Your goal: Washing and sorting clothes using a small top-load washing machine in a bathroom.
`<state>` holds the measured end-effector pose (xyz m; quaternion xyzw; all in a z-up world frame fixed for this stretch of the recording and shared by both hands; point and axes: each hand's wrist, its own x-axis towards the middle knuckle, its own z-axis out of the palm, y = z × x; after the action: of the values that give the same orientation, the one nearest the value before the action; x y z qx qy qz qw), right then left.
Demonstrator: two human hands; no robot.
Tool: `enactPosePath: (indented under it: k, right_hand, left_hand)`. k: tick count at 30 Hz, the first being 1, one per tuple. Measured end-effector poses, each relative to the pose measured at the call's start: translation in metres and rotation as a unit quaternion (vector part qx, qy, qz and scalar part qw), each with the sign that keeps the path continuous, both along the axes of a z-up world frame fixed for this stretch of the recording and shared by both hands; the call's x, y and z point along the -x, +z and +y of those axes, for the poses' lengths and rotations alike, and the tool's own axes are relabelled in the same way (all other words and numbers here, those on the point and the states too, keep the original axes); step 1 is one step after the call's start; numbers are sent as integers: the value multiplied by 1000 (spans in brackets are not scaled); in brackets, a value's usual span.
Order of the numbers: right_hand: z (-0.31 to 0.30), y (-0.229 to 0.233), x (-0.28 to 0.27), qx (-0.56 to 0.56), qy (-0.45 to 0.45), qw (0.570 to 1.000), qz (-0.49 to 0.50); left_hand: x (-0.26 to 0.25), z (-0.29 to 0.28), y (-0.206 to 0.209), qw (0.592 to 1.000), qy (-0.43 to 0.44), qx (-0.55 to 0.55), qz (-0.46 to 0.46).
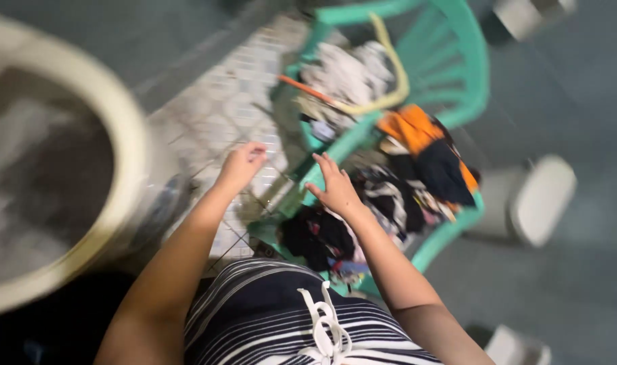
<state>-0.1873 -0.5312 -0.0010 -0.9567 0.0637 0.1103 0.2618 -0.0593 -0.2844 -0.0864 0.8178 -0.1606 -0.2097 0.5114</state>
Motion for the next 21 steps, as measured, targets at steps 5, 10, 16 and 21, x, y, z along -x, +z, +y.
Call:
enactPosePath:
  k: [5,10,16,21]
  right_hand:
    - [112,8,-69,-31,168,985,-20]
    - [245,21,-115,-48,255,966,-19]
    - [379,3,-154,-108,284,953,6]
    - [436,-79,-212,-122,264,955,51]
  left_hand:
    - [-4,153,27,965,244,69,-69]
    - [-4,292,-7,920,353,152,-74]
    - [-4,419,-33,888,418,181,-53]
    - [-12,464,-51,886,434,159,-33]
